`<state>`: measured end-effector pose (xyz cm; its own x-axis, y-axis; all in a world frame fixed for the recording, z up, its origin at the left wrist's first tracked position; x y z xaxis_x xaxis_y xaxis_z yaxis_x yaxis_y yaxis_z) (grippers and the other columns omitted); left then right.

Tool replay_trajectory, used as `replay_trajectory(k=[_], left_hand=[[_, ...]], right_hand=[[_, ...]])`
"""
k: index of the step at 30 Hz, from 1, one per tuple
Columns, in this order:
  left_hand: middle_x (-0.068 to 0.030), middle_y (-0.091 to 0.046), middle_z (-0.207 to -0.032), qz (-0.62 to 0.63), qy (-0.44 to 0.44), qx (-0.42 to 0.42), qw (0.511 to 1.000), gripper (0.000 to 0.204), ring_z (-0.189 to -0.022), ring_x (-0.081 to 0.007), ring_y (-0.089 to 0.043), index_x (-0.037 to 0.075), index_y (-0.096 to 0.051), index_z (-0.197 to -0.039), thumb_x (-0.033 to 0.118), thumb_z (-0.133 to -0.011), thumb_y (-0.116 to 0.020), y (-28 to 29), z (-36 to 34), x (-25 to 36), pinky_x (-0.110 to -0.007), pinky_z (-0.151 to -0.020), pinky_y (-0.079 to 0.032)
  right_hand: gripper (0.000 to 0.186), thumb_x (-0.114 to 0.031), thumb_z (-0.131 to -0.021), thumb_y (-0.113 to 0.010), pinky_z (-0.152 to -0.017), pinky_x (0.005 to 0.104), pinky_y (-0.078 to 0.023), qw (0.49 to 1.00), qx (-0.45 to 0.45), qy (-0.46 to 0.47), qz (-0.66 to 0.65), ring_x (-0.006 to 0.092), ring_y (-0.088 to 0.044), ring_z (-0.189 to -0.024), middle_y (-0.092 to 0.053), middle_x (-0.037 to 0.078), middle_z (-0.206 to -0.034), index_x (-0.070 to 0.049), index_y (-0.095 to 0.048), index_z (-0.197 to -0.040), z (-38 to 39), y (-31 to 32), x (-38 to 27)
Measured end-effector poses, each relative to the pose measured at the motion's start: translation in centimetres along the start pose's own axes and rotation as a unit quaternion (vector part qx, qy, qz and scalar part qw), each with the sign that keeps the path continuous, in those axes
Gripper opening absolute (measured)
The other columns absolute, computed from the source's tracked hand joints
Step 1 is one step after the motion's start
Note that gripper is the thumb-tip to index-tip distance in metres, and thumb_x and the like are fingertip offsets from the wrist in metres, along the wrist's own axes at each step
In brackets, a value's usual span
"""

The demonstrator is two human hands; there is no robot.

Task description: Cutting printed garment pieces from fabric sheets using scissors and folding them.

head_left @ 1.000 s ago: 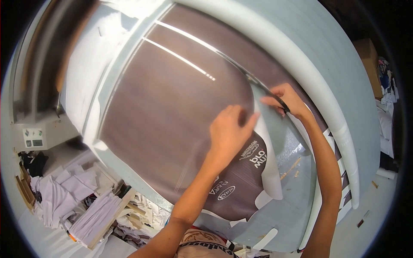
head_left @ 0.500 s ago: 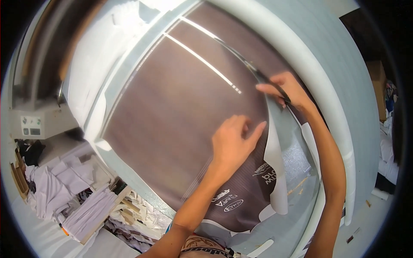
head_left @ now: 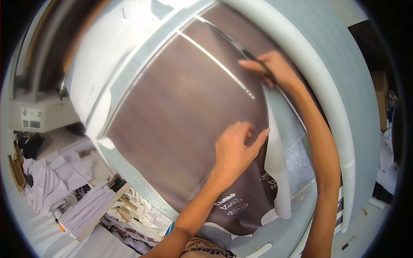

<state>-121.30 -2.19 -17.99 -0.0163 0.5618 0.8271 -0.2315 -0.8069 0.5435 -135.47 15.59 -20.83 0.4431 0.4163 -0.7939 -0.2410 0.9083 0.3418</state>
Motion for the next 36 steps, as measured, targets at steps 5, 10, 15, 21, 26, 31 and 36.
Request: replay_trajectory(k=[5,10,15,21,26,31,36], left_hand=[[-0.0083,-0.061,-0.074,0.013,0.033,0.010,0.999,0.031,-0.065,-0.0252,-0.060,0.004,-0.067,-0.085,0.032,-0.085,-0.080,1.2,0.8,-0.9,-0.038,-0.059,-0.049],[-0.0079,-0.064,-0.076,0.008,0.036,0.005,0.999,0.025,-0.063,-0.0155,-0.059,0.000,-0.071,-0.090,0.023,-0.086,-0.081,2.5,2.3,-1.6,-0.030,-0.058,-0.047],[-0.0094,-0.065,-0.078,0.026,-0.016,-0.028,0.999,0.020,-0.066,-0.0158,-0.061,-0.001,-0.070,-0.091,0.018,-0.088,-0.078,2.9,4.3,-1.6,-0.030,-0.061,-0.049],[-0.0143,-0.068,-0.087,-0.013,-0.098,-0.145,0.985,0.022,-0.079,-0.0266,-0.066,-0.002,-0.070,-0.099,0.017,-0.089,-0.075,1.6,11.0,1.3,-0.036,-0.073,-0.052],[-0.0187,-0.069,-0.103,-0.132,-0.176,-0.295,0.930,0.037,-0.095,-0.0378,-0.066,-0.002,-0.070,-0.108,0.030,-0.090,-0.074,0.1,19.1,5.0,-0.045,-0.082,-0.051],[-0.0217,-0.069,-0.105,-0.124,-0.233,-0.350,0.899,0.042,-0.099,-0.0402,-0.065,-0.002,-0.069,-0.113,0.034,-0.091,-0.073,-1.9,28.2,7.9,-0.046,-0.084,-0.051],[-0.0240,-0.070,-0.103,-0.255,-0.332,-0.370,0.830,0.059,-0.095,-0.0444,-0.067,0.000,-0.066,-0.122,0.049,-0.089,-0.072,-4.0,37.8,3.8,-0.046,-0.082,-0.053]], right_hand=[[0.060,-0.055,-0.071,-0.086,-0.042,0.0251,-0.035,1.000,-0.001,0.007,0.015,0.0076,-0.045,-0.041,-0.047,-0.002,-0.050,-0.011,-0.049,-0.053,-3.5,-0.7,-2.3],[0.060,-0.053,-0.071,-0.088,-0.044,0.0257,-0.036,0.999,0.009,0.050,-0.006,0.0083,-0.044,-0.042,-0.045,-0.002,-0.050,-0.012,-0.048,-0.054,-3.2,-1.8,-4.6],[0.061,-0.050,-0.069,-0.092,-0.045,0.0270,-0.030,0.983,0.160,0.087,-0.024,0.0075,-0.039,-0.046,-0.042,-0.004,-0.049,-0.005,-0.053,-0.053,5.4,0.5,-2.2],[0.048,-0.034,-0.073,-0.093,-0.045,0.0283,-0.026,0.946,0.296,0.038,-0.126,0.0046,-0.035,-0.053,-0.043,-0.005,-0.051,0.000,-0.061,-0.063,25.5,-0.5,6.3],[0.044,-0.026,-0.077,-0.091,-0.046,0.0264,-0.025,0.887,0.373,-0.099,-0.256,0.0041,-0.034,-0.054,-0.044,-0.005,-0.054,-0.002,-0.058,-0.061,46.6,-8.4,11.0],[0.047,-0.030,-0.078,-0.090,-0.046,0.0282,-0.028,0.846,0.440,-0.160,-0.257,0.0056,-0.036,-0.052,-0.043,-0.002,-0.053,0.000,-0.057,-0.062,64.5,-18.6,14.4],[0.050,-0.031,-0.078,-0.089,-0.048,0.0299,-0.033,0.787,0.497,-0.163,-0.328,0.0085,-0.037,-0.052,-0.046,0.002,-0.050,0.003,-0.056,-0.065,77.3,-28.6,16.6]])
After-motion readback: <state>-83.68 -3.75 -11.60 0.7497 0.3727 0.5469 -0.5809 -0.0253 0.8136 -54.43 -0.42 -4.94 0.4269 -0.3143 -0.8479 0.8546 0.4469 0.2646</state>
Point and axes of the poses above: each hand's wrist, its own z-axis away from the middle knuckle, its own y-axis out of the back of the hand, x = y × z, the point moved 3 cm from there along -z, towards the middle knuckle
